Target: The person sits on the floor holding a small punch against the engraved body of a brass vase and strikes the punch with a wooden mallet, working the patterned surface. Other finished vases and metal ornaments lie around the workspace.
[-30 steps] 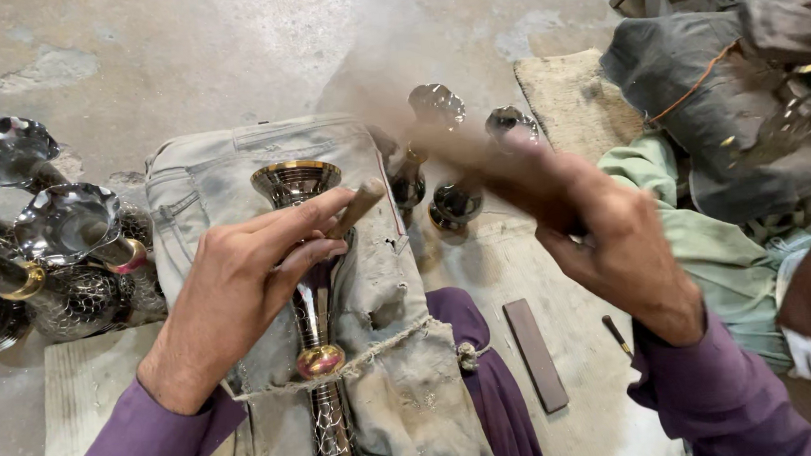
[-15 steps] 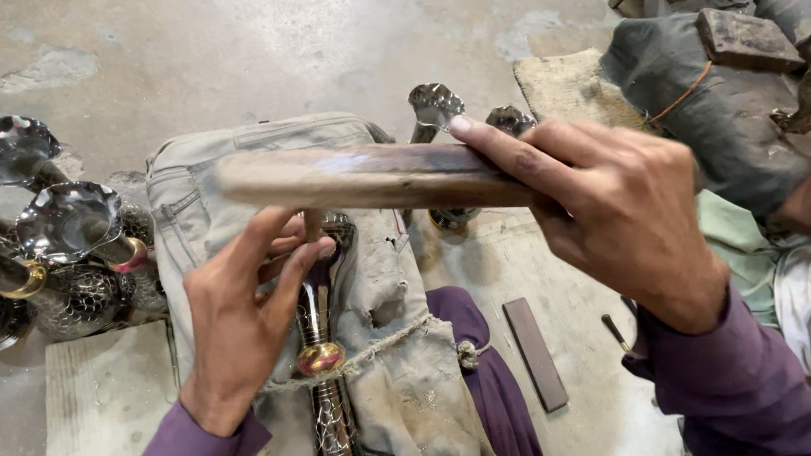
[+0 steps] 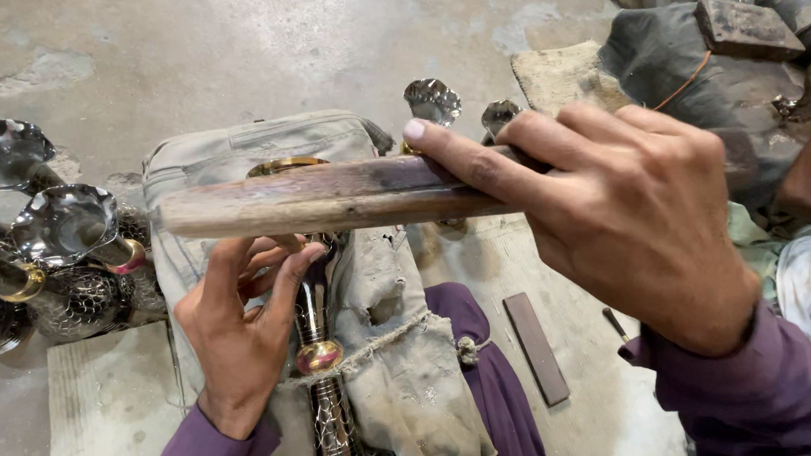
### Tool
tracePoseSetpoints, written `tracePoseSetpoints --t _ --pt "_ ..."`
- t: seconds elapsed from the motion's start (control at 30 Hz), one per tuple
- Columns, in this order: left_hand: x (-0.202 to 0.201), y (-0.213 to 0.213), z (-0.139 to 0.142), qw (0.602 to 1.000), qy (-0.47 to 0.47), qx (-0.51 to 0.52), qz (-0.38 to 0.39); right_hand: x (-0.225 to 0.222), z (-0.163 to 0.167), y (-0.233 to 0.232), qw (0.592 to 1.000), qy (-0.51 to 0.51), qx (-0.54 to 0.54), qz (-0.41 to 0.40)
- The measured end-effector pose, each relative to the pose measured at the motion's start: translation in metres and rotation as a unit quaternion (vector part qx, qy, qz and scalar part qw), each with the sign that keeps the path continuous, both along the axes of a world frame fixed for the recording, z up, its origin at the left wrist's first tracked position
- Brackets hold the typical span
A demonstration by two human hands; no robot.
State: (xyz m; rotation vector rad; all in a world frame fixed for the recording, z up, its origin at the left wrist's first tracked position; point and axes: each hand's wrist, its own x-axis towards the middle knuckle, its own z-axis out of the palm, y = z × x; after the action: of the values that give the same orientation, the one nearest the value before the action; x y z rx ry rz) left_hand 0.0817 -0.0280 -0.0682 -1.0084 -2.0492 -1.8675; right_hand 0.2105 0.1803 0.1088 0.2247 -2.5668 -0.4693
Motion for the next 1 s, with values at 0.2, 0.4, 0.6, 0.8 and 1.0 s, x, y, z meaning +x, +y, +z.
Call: tracePoseSetpoints --t 0.2,0.4,0.6,0.8,1.0 --pt "-0.006 0.000 0.002 0.998 0.048 -0.045 -0.018 0.005 -0.022 0.018 0.998 -0.023 -0.057 -0.005" --pt "-0.007 0.000 0.012 0.996 0.025 -0.047 -0.074 0.012 -0.055 0.042 0.994 -0.059 -0.069 -0.055" --pt "-0.007 0.001 0.015 0.995 0.056 -0.057 -0.058 0.014 -0.063 0.046 0.965 -0.013 -0.261 0.032" --pt "-0.009 -0.002 0.015 0.991 0.100 -0.077 -0.043 0.023 -0.064 0.041 0.963 -0.023 -0.269 0.011" --pt "-0.008 -0.002 0.016 0.989 0.112 -0.094 -0.031 0.023 -0.066 0.047 0.990 0.007 -0.131 -0.054"
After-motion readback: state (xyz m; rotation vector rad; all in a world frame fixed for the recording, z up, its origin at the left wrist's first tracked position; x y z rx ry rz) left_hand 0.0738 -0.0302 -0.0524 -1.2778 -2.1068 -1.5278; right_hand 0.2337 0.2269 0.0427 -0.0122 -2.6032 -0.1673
